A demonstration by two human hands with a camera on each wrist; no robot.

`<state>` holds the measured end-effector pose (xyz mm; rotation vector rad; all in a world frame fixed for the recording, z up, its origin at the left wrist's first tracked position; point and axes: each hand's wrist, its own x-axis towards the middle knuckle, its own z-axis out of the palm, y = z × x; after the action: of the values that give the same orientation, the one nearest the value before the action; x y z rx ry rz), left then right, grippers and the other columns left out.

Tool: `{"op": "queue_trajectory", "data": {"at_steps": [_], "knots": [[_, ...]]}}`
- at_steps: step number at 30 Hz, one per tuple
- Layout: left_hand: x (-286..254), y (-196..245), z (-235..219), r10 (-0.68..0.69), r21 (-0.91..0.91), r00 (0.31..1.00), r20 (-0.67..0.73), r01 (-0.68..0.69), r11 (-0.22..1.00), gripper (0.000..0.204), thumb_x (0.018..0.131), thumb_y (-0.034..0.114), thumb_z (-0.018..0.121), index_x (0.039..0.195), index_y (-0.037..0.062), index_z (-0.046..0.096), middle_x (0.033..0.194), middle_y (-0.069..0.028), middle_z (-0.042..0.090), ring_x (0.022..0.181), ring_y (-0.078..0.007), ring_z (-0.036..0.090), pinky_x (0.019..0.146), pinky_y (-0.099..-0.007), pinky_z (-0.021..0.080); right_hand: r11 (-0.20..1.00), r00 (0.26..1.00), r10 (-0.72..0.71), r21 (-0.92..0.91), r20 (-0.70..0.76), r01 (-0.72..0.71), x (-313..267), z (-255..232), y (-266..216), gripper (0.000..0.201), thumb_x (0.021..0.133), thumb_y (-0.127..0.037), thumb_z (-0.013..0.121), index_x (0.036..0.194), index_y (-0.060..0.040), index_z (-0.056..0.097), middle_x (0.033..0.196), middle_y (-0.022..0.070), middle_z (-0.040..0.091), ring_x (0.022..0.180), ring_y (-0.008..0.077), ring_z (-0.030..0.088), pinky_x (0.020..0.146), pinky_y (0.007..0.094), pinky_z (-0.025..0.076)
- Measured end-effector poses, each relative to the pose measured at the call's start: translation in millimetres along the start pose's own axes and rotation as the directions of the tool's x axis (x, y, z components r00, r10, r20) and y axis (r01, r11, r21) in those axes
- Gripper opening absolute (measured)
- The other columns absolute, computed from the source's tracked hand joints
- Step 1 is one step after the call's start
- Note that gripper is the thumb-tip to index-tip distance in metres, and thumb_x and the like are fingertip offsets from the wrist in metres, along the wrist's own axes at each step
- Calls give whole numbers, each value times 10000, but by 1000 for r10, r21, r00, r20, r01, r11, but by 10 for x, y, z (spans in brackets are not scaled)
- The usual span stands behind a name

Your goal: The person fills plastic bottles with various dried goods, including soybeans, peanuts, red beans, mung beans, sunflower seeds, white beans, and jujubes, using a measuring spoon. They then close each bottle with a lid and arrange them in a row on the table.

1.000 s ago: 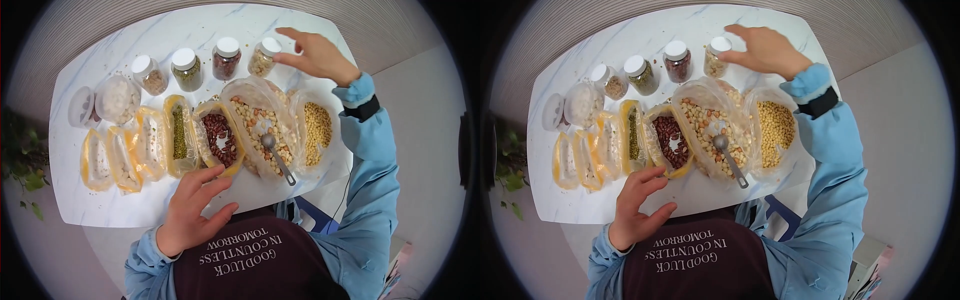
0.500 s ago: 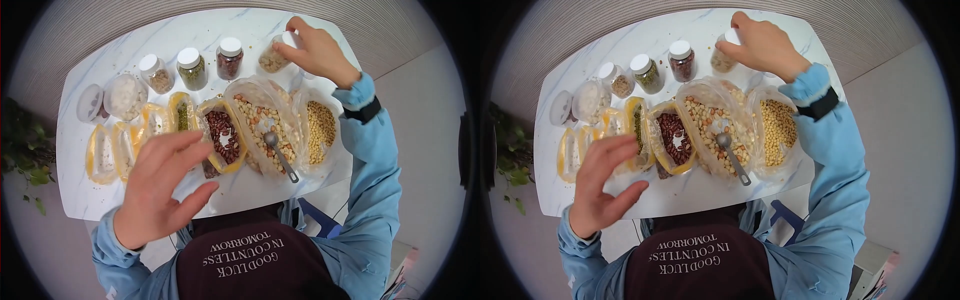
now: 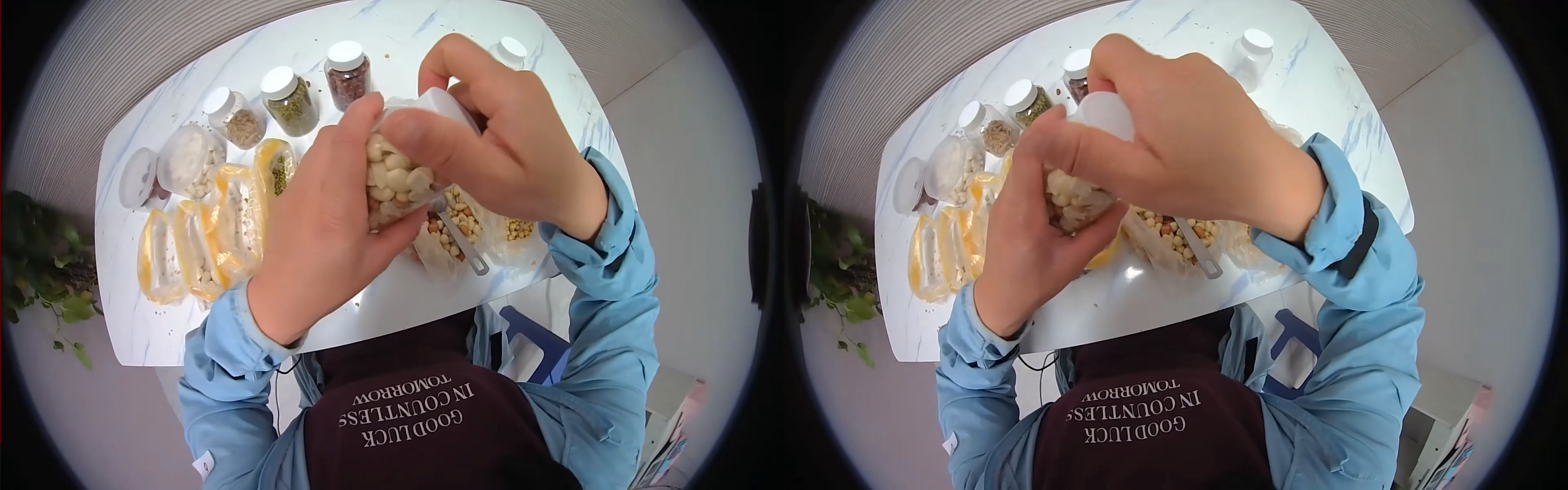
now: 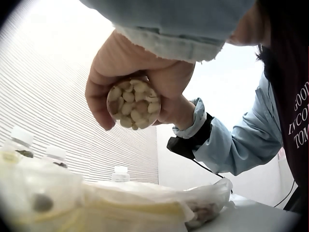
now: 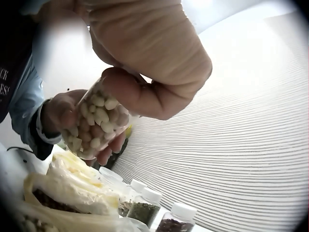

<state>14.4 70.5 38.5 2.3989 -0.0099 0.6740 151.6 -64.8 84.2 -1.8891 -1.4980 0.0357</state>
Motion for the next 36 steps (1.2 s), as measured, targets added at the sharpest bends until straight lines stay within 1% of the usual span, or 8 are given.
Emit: {"op": "queue_trajectory", "data": {"at_steps": [4, 7, 13, 20, 26, 33, 35, 36], "knots": [[-24, -68, 4, 43, -55, 999, 32, -41, 998, 775, 659, 105, 776, 1321, 31, 379, 1073, -155, 568, 961, -309, 600, 760, -361, 507, 997, 995, -81, -11, -57, 81, -44, 138, 59, 379, 862, -386, 670, 858, -49, 497, 541, 5, 460, 470, 52, 404, 428, 240, 312], [-48, -36, -166, -99, -252, 940, 325, 187, 949, 762, 656, 95, 766, 1316, 28, 393, 1090, -134, 577, 979, -249, 606, 812, -328, 496, 980, 977, -197, 18, -87, 199, -81, 197, 80, 356, 864, -357, 667, 881, -42, 503, 565, 6, 474, 472, 64, 411, 431, 250, 323], [-164, 25, -253, -231, -454, 892, 389, 404, 794, 725, 656, 73, 762, 1283, -21, 409, 1141, -92, 592, 1010, -158, 589, 877, -300, 469, 967, 971, -224, 141, 82, 211, -107, 80, -21, 300, 852, -259, 659, 987, -24, 530, 644, 47, 541, 555, 119, 511, 497, 270, 382], [-183, 67, -284, -314, -255, 863, 397, 432, 865, 751, 677, 48, 748, 1329, -16, 381, 1126, -84, 590, 1000, -162, 591, 881, -298, 467, 969, 963, -200, 179, 180, 168, -169, 99, -54, 319, 815, -214, 633, 1051, -21, 542, 733, 133, 584, 658, 233, 576, 591, 346, 433], [-194, -2, -255, -282, -364, 866, 412, 441, 821, 764, 679, 83, 760, 1337, 2, 379, 1102, -90, 557, 999, -148, 554, 871, -274, 458, 967, 953, -175, 226, 245, 119, -174, 19, 0, 365, 783, -176, 610, 1107, -18, 553, 809, 207, 621, 746, 330, 632, 672, 411, 477], [-101, 68, -387, -299, -482, 728, 617, 650, 587, 752, 685, 8, 735, 1342, 1, 370, 1116, -51, 553, 1014, -114, 543, 866, -261, 458, 915, 915, -338, 305, 222, 264, -169, -118, 117, 391, 788, -7, 559, 1171, -74, 515, 1070, 118, 536, 872, 238, 558, 688, 335, 475], [-101, 50, -419, -292, -462, 740, 606, 626, 628, 727, 705, -4, 716, 1342, 11, 365, 1122, -57, 556, 1029, -112, 545, 860, -262, 463, 954, 938, -204, 271, 281, 127, -211, -232, 88, 438, 796, 23, 580, 1217, -70, 507, 1183, 73, 517, 963, 144, 555, 642, 238, 505], [-105, 52, -428, -307, -448, 741, 597, 626, 639, 727, 706, -4, 715, 1343, 13, 365, 1124, -58, 556, 1033, -114, 545, 860, -263, 464, 971, 957, -148, 221, 251, 92, -236, -239, 118, 407, 782, 17, 572, 1175, -68, 512, 1110, 40, 538, 848, 113, 544, 600, 218, 463]]}}
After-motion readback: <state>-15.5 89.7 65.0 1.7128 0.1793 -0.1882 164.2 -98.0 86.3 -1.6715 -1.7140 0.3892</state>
